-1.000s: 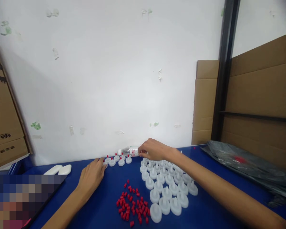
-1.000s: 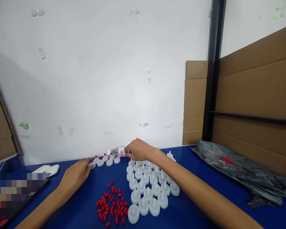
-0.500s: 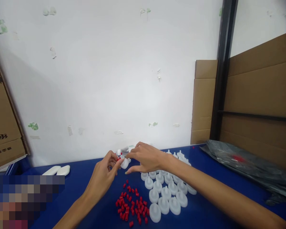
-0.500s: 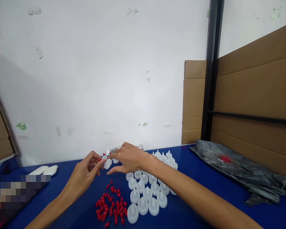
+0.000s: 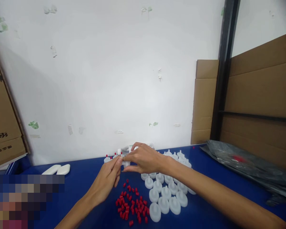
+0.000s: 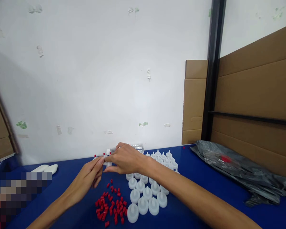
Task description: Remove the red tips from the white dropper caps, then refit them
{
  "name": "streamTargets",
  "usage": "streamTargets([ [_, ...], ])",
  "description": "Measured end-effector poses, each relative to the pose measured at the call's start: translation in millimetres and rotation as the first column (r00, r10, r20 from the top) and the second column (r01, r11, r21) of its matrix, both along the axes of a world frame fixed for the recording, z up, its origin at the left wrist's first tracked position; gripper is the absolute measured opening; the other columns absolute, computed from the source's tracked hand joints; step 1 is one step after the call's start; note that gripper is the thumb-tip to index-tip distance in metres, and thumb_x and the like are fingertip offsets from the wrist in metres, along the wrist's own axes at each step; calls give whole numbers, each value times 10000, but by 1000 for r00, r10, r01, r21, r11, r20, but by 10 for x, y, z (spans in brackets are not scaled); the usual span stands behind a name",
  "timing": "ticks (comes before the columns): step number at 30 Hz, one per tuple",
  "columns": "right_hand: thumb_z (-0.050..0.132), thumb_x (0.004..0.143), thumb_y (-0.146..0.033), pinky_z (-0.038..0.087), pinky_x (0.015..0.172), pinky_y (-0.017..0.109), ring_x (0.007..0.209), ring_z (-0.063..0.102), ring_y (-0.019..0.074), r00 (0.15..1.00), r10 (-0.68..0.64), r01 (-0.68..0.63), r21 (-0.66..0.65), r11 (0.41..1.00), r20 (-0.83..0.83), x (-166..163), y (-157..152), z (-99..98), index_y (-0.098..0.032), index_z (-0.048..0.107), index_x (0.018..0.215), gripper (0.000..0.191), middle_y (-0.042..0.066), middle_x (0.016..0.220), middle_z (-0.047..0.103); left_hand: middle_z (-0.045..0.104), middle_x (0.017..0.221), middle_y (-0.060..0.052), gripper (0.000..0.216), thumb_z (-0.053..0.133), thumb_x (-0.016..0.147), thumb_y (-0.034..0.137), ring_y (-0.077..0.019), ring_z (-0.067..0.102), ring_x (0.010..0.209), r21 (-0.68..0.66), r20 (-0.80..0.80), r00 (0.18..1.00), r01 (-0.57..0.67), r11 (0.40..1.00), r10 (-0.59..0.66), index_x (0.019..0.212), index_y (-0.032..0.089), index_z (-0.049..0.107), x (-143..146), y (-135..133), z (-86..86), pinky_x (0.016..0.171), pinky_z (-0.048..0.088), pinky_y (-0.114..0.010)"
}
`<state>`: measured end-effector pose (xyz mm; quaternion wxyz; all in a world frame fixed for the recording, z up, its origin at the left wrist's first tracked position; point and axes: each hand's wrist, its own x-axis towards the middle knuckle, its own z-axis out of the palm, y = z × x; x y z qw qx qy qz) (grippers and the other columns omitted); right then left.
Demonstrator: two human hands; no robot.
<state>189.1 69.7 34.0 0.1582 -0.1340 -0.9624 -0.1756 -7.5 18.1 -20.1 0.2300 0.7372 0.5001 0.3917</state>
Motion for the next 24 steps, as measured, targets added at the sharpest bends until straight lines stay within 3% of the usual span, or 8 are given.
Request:
streamTargets([
  [4,534,1066,-282,395,1012,365,859,685,177,1000,3,-3,25,1000,13,23,56,9,-192,652,1153,173,64,1082,760,244,495,108,507,145,995,670,-113,320,345,-110,124,992,23,994,-9,697,277,266,13,26,57,388,323,-248],
  [6,499,1048,-145,382,1026,377,888,688,173,1000,-8,8,27,1000,9,67,123,-5,-198,643,1130,174,73,1209,730,172,479,122,482,105,999,647,-107,227,333,-124,143,990,13,992,5,705,280,211,-23,40,103,376,291,-242],
  [8,518,1025,-119,393,1007,376,879,692,177,999,-31,31,11,999,-8,120,198,-29,-201,631,1132,175,66,1211,732,161,478,121,472,109,997,631,-108,224,339,-123,117,993,-5,992,19,698,277,200,-88,71,120,395,298,-247],
  [12,577,994,-172,419,969,359,805,693,184,996,-80,78,-43,996,-41,184,307,-107,-198,605,1174,184,45,1038,773,356,529,75,468,380,936,630,-140,408,465,-89,-80,996,-47,995,40,659,253,360,-211,159,12,500,326,-266],
  [15,623,956,-165,400,1009,371,801,698,192,995,-95,92,-75,993,-29,176,345,-184,-192,629,1123,169,38,952,776,486,586,49,305,525,903,499,-175,477,573,-76,-257,965,-61,995,40,770,226,547,-234,174,-98,563,290,-275],
  [18,665,960,-224,373,1045,383,887,699,200,995,-100,98,-99,990,-11,143,364,-260,-197,659,1054,99,43,1000,772,524,589,46,231,503,923,424,-192,521,590,-100,-385,923,-64,993,20,874,226,611,-216,147,-132,566,287,-275],
  [21,699,956,-282,396,999,368,970,686,216,995,-99,100,-113,989,16,100,370,-322,-195,689,1007,101,48,1015,763,595,640,30,290,472,953,466,-202,586,621,-118,-469,883,-66,991,3,904,230,634,-217,139,-111,566,333,-271],
  [24,699,952,-285,399,980,376,1014,675,238,995,-91,96,-119,988,50,67,364,-366,-185,716,994,109,59,987,760,665,733,-6,346,360,1007,428,-238,662,731,-58,-533,842,-136,989,85,1112,231,625,-293,185,-102,662,421,-300],
])
